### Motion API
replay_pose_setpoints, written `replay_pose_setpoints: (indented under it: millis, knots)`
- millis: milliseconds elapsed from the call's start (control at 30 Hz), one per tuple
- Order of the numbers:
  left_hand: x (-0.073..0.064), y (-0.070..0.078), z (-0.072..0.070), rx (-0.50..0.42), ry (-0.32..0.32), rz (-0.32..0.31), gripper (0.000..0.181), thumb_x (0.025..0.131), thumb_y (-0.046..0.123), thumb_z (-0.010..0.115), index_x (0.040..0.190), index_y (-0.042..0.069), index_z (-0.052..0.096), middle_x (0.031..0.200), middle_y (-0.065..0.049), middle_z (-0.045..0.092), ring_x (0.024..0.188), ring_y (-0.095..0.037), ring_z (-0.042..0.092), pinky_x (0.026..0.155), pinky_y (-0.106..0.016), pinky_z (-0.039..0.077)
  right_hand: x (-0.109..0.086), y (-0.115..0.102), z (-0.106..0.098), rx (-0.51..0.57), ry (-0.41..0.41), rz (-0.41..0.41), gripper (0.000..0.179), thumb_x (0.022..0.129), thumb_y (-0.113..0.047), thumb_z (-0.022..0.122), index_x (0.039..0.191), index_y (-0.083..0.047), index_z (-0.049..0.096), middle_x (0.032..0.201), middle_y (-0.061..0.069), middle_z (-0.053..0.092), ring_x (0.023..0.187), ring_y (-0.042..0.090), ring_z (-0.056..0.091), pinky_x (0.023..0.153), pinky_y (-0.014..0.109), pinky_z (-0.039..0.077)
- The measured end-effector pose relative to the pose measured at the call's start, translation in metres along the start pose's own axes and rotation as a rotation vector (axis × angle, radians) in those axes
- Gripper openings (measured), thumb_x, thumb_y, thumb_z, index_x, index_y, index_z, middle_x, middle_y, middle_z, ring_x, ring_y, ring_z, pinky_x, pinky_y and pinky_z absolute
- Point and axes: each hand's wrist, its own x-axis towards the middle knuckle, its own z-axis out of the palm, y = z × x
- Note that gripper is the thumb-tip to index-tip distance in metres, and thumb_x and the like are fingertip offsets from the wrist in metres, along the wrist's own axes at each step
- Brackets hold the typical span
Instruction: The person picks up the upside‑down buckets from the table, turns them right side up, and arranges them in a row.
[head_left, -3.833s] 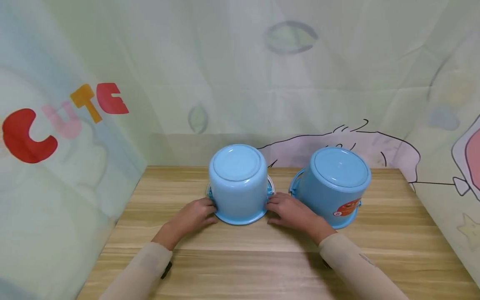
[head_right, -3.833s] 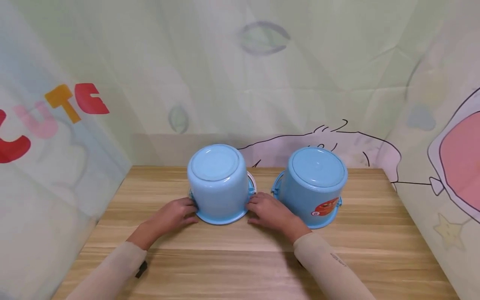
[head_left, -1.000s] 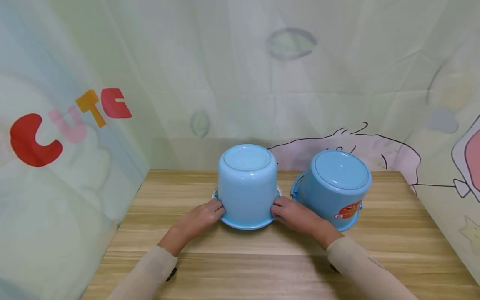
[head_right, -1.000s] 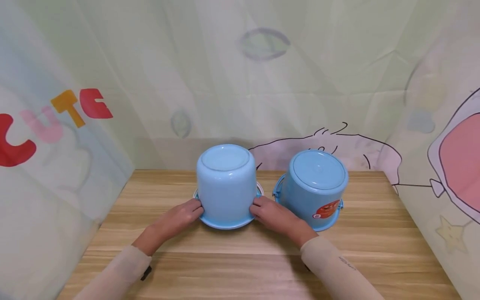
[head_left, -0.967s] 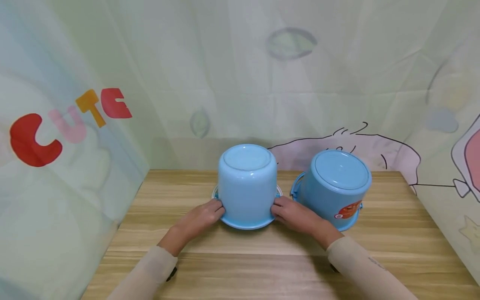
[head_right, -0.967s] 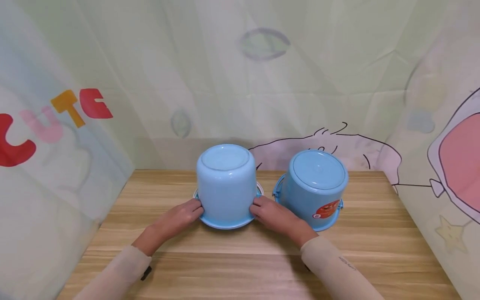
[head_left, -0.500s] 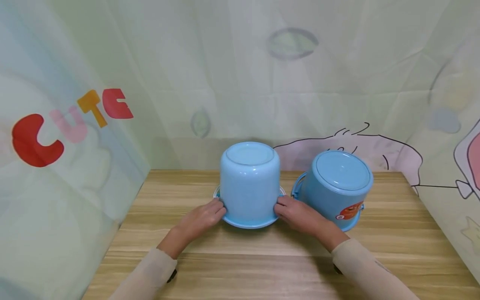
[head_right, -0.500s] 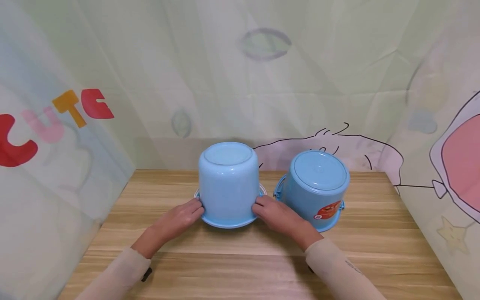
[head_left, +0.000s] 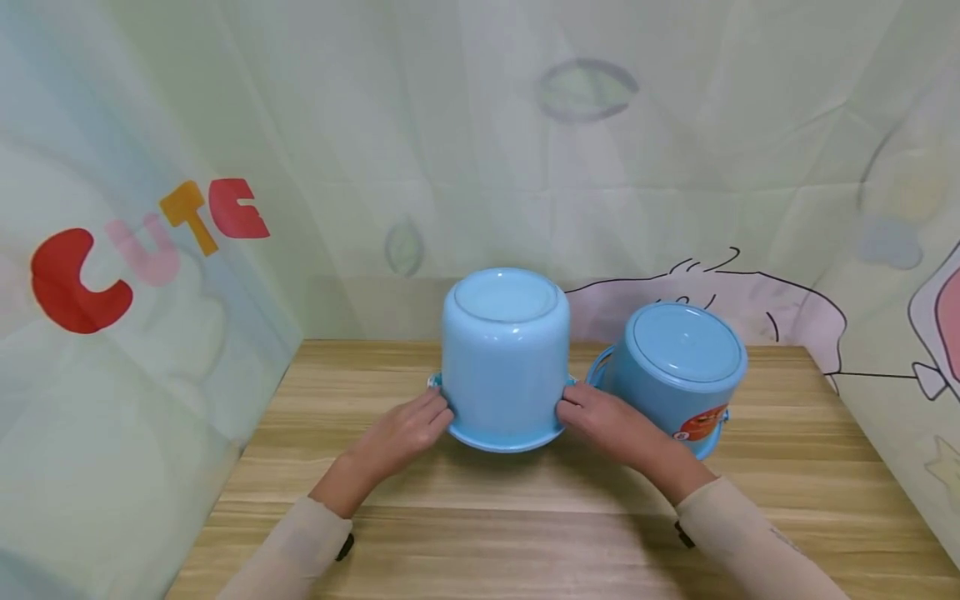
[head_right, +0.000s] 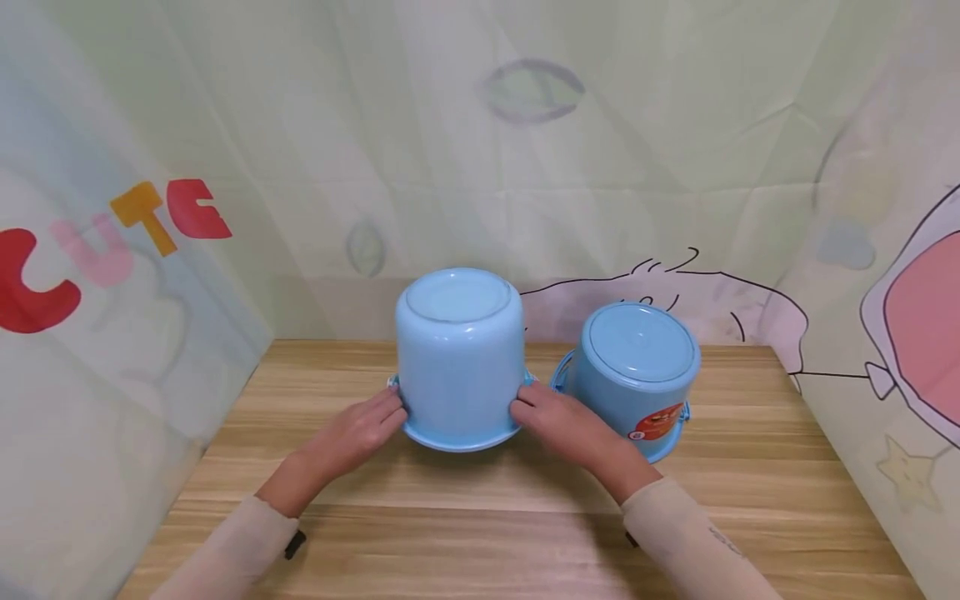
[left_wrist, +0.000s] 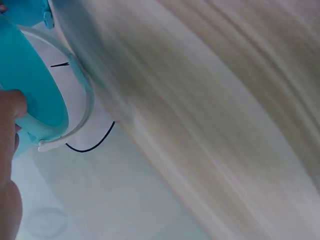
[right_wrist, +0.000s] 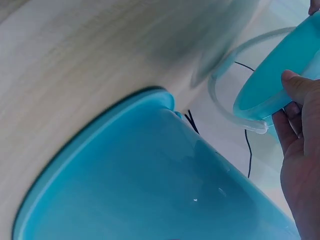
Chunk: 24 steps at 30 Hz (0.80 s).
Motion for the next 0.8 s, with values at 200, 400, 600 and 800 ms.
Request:
replay_pose_setpoints:
  millis: [200, 400, 600, 800]
  knots:
    - [0.005, -0.005, -0.006, 0.01, 0.029, 0.014, 0.032, 0.112, 0.003, 0.034, 0.096, -0.002, 0.061, 0.097, -0.012, 0.066, 0.093, -0.02, 0.067, 0.092, -0.031, 0.06, 0.003, -0.002, -0.011, -0.025, 0.033, -0.004, 0.017, 0.093, -0.005, 0.074, 0.095, -0.011, 0.059, 0.094, -0.002, 0.052, 0.091, 0.013, 0.049, 0.075, 0.025, 0.049]
    - [0.01, -0.007, -0.013, 0.013, 0.042, 0.021, 0.034, 0.112, 0.007, 0.032, 0.096, -0.002, 0.061, 0.097, -0.012, 0.066, 0.092, -0.021, 0.066, 0.092, -0.031, 0.06, 0.002, -0.003, -0.017, -0.041, 0.072, -0.02, 0.02, 0.088, -0.003, 0.079, 0.093, -0.01, 0.06, 0.093, -0.001, 0.053, 0.09, 0.014, 0.05, 0.073, 0.025, 0.049]
    - [0.015, -0.007, -0.02, -0.004, 0.044, 0.005, 0.037, 0.113, 0.011, 0.029, 0.097, -0.003, 0.06, 0.098, -0.011, 0.064, 0.091, -0.02, 0.062, 0.089, -0.028, 0.06, 0.001, -0.002, -0.026, -0.039, 0.111, -0.037, 0.015, 0.093, -0.001, 0.07, 0.09, -0.01, 0.058, 0.092, 0.0, 0.05, 0.087, 0.014, 0.047, 0.071, 0.026, 0.044]
    - [0.018, -0.008, -0.027, -0.093, 0.081, -0.042, 0.039, 0.113, 0.008, 0.026, 0.094, -0.002, 0.06, 0.097, -0.009, 0.063, 0.089, -0.019, 0.059, 0.081, -0.026, 0.059, 0.002, -0.004, -0.038, -0.025, 0.099, -0.026, 0.011, 0.096, -0.004, 0.065, 0.092, -0.01, 0.057, 0.096, -0.001, 0.052, 0.091, 0.014, 0.048, 0.074, 0.026, 0.047]
